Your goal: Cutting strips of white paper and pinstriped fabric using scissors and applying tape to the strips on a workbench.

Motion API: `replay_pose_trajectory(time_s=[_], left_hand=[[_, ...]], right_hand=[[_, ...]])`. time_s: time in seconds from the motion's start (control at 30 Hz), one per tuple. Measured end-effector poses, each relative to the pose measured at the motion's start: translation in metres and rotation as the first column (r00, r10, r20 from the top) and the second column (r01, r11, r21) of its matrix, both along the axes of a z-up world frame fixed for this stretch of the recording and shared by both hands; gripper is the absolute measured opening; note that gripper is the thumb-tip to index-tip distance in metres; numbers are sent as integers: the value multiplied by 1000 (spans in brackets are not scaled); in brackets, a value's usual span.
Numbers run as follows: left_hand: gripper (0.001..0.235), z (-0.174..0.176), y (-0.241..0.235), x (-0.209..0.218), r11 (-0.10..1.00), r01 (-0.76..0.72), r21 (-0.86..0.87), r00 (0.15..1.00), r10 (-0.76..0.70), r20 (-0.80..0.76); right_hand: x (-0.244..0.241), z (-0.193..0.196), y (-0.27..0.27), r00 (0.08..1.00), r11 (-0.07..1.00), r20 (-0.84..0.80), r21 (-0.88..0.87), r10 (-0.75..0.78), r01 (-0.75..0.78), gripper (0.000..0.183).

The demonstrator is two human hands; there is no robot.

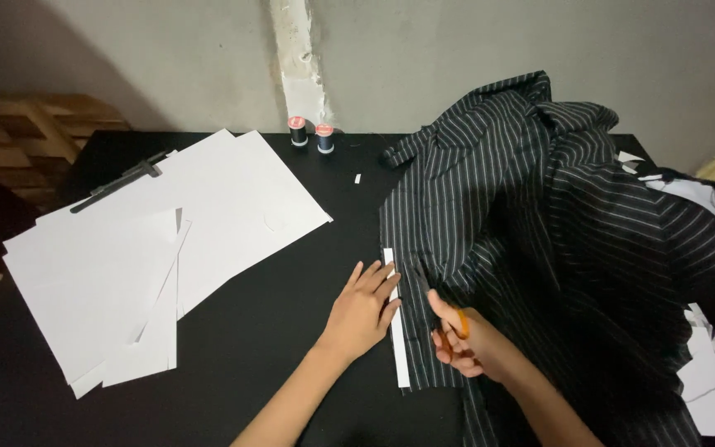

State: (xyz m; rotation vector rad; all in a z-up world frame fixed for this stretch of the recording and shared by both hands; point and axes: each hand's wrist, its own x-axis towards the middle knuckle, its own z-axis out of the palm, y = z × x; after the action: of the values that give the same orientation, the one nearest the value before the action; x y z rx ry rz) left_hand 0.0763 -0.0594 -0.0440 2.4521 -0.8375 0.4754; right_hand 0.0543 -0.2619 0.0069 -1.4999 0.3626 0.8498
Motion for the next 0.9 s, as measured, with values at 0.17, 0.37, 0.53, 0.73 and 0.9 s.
replay_pose_trajectory(time_s=[0.17,0.37,0.53,0.73,0.9], left_hand=[[40,1,4,-1,994,28,-110,996,-37,-81],[40,4,5,-2,995,29,-99,996,-38,-83],[40,4,5,-1,995,22,-93,996,-31,-87],[41,3,6,-2,994,18,-109,997,-26,-77],[42,6,7,-2,995,15,-102,993,-27,-115]], right_hand=[[-2,1,12,993,999,-114,52,19,-14,73],[-13,10,29,996,982,17,-168,-83,84,67],[-9,3,36,991,992,106,-92,-76,86,61],[1,3,46,987,979,110,-154,-116,132,63],[1,12,55,988,968,130,-222,-88,116,58]])
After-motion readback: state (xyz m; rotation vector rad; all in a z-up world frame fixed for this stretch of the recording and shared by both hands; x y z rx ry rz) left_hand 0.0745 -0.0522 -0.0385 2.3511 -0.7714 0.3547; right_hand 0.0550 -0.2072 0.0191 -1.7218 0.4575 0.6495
